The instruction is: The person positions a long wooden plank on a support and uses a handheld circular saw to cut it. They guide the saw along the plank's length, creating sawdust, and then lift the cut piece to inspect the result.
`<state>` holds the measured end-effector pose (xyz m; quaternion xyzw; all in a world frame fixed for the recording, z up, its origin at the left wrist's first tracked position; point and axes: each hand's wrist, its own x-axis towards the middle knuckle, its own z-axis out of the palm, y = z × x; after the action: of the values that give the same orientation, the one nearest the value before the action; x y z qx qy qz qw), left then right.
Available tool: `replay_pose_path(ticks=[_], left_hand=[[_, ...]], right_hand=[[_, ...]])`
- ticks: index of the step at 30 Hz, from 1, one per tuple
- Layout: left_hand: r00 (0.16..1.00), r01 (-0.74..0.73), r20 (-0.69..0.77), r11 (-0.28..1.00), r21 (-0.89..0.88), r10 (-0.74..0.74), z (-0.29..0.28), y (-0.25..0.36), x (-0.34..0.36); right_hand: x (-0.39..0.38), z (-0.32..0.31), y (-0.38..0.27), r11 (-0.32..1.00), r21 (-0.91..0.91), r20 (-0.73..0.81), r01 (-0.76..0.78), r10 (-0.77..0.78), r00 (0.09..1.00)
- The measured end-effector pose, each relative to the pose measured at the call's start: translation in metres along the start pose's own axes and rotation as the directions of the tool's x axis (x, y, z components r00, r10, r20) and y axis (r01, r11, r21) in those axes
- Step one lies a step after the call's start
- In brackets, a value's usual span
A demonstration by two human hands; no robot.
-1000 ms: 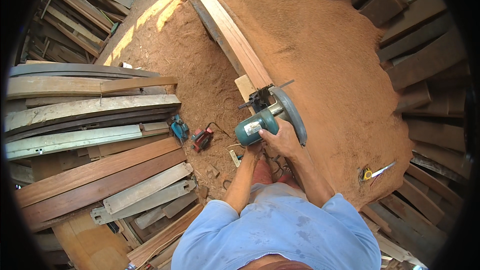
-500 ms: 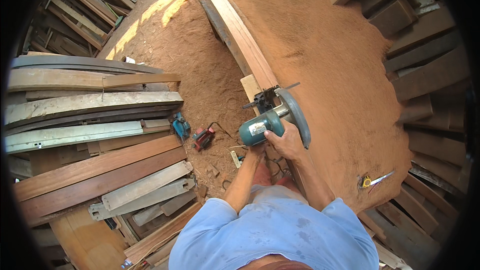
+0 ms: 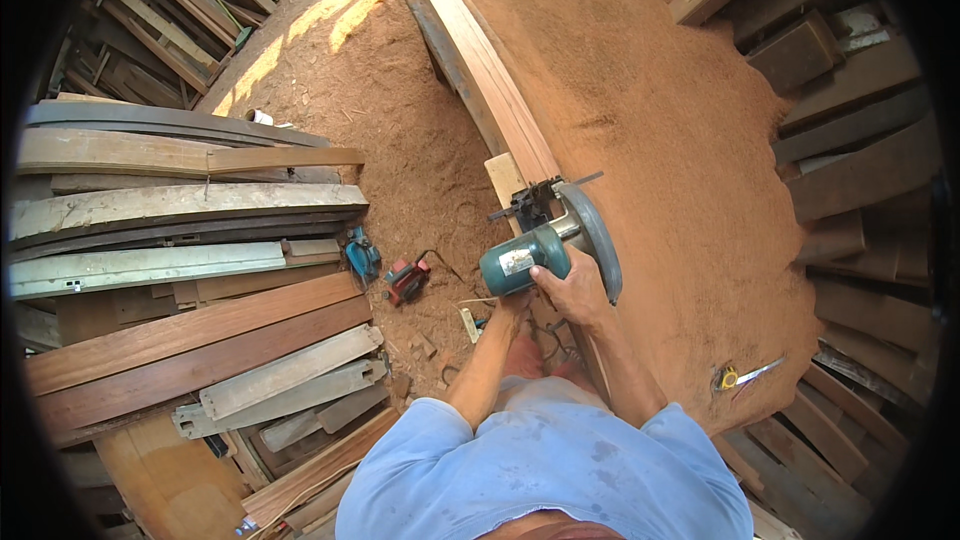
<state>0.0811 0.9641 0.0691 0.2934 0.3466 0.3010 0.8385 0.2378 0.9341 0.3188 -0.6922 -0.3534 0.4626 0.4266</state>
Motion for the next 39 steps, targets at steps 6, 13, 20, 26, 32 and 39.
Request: replay_pose_path(ticks=[6,13,20,26,32,39], left_hand=[[1.0,-0.023,-0.007,0.999,0.026,0.023,-0.004,0.0,0.006],[0.999,-0.044,-0.018,0.997,0.057,0.045,-0.007,0.003,0.012],[0.997,-0.07,-0.027,0.994,0.079,0.073,-0.011,0.007,0.02],[0.995,-0.087,-0.035,0.991,0.105,0.091,-0.013,0.008,0.027],[0.99,-0.133,-0.028,0.981,0.143,0.138,-0.019,0.008,0.037],[0.994,-0.057,-0.085,0.986,0.155,0.071,-0.027,0.009,0.05]], right_hand=[[0.007,0.006,-0.001,0.998,0.037,-0.038,0.048,-0.047,0.998],[0.017,0.004,-0.002,0.999,0.043,0.0,-0.023,0.023,1.0],[0.025,0.004,-0.009,0.999,0.029,-0.006,0.017,-0.016,1.0],[0.032,0.005,-0.009,0.998,0.029,-0.02,0.05,-0.049,0.999],[0.038,0.006,-0.018,0.999,0.029,-0.013,0.026,-0.026,1.0],[0.046,0.005,-0.021,0.999,0.027,-0.017,0.026,-0.026,1.0]])
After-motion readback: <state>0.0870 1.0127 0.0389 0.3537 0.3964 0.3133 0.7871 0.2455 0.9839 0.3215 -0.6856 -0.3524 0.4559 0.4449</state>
